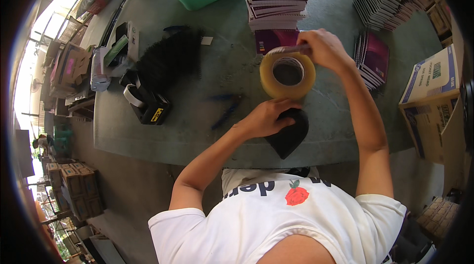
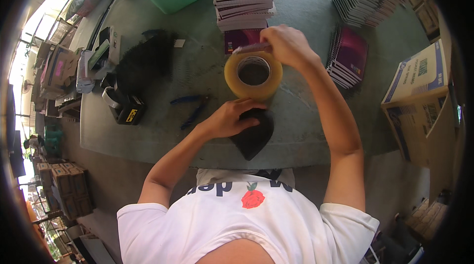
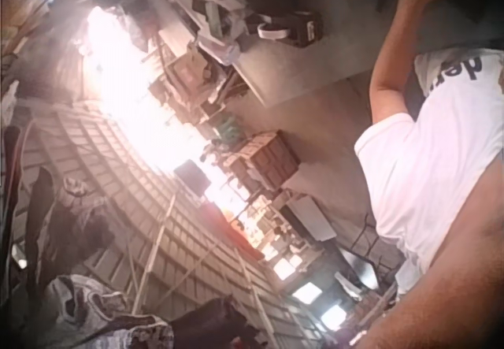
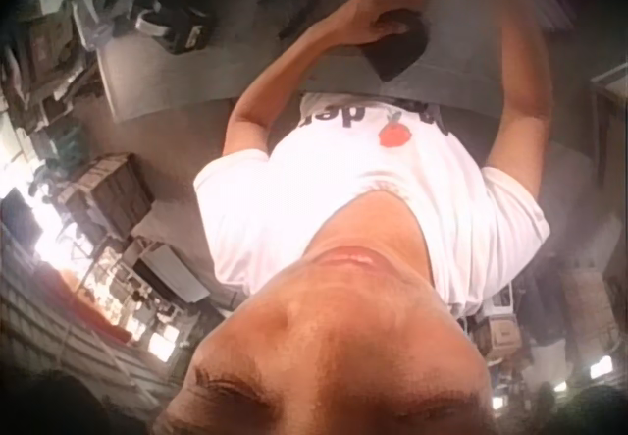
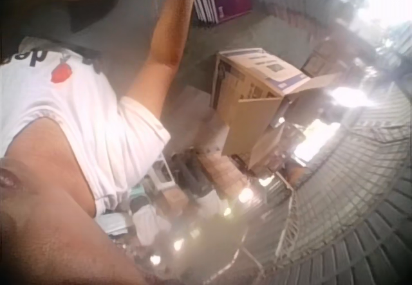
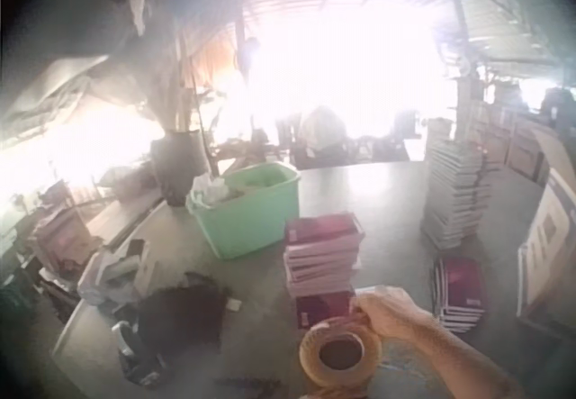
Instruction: The person inserts a spiral coil into a notebook, trims the excess coil using pliers, and repeats this process for several notebooks, stacking them on the table.
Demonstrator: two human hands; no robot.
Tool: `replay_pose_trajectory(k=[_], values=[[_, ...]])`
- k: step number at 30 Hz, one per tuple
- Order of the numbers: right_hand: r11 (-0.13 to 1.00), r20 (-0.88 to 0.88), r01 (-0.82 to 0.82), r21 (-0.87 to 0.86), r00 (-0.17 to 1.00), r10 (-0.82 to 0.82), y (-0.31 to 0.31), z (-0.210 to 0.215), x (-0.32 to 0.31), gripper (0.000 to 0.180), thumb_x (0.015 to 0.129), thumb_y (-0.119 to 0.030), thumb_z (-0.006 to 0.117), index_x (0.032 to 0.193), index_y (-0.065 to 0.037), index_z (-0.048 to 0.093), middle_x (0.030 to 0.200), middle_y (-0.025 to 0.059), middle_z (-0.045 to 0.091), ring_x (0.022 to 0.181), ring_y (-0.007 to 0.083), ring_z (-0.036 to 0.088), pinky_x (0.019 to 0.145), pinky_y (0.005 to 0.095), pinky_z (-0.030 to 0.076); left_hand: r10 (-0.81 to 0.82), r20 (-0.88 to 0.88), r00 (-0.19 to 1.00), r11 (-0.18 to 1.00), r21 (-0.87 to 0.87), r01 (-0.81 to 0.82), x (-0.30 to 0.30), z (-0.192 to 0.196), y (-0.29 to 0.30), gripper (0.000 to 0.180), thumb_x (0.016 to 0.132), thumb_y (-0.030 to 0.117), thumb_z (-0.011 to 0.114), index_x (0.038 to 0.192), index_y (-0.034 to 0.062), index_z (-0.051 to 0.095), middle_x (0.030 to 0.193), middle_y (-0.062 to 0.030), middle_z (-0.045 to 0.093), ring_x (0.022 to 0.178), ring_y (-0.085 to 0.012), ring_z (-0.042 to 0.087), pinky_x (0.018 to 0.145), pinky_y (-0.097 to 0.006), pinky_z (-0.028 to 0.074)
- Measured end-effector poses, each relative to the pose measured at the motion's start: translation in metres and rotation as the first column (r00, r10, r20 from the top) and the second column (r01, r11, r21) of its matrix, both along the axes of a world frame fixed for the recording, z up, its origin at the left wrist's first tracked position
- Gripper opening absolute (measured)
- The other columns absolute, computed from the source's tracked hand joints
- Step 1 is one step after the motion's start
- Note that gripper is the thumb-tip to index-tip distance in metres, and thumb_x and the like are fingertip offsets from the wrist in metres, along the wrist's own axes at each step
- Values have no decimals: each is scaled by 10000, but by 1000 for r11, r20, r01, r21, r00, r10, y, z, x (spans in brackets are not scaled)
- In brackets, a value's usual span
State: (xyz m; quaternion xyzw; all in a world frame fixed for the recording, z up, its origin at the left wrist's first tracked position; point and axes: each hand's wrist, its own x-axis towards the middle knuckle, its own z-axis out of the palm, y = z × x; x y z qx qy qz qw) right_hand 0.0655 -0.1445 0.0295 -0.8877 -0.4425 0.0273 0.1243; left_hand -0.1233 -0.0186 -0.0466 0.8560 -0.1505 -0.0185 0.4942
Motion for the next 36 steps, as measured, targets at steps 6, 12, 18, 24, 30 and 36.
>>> replay_pose_trajectory(k=[6,12,18,24,30,36], values=[[919,-43,-53,391,996,76,-5,30,-15,169,793,-163,638,953,-107,647,811,116,677,761,308,654,647,407,499,171,-233,957,791,-547,-274,-3,36,55,561,801,56,662,1320,69,449,1071,-89,613,956,-148,612,775,-311,506],[966,65,-116,232,993,103,17,0,-23,209,834,-116,561,1040,-112,593,818,110,679,763,298,658,618,407,498,246,-676,695,278,-637,-719,-5,1,102,467,852,23,593,1290,15,432,997,-68,611,854,-114,611,754,-264,505],[991,16,-83,107,997,82,18,-4,-19,254,839,-183,589,1078,-96,592,870,135,663,832,322,636,682,415,499,464,-459,758,712,-316,-627,-12,28,69,364,820,95,657,1160,43,538,977,-45,607,868,-94,577,759,-240,459],[853,-436,87,514,883,173,-14,-5,0,256,779,-94,699,1028,-55,657,861,70,676,775,138,634,690,275,502,354,88,931,935,-48,-351,-19,66,49,305,735,53,696,1028,65,611,924,-31,601,839,-106,544,741,-224,425],[591,-692,430,683,638,337,-8,-52,-25,188,800,-69,701,987,-47,687,857,-10,665,767,56,596,683,196,484,597,558,577,691,9,-723,26,106,61,279,729,53,698,994,55,614,942,-32,579,852,-145,580,717,-308,464],[562,-723,490,667,607,330,-12,-49,-34,166,807,-58,694,972,-40,692,847,8,670,762,55,595,681,202,482,389,777,495,688,113,-717,35,110,53,290,732,26,688,998,101,600,902,-90,552,813,-257,581,690,-348,477]])
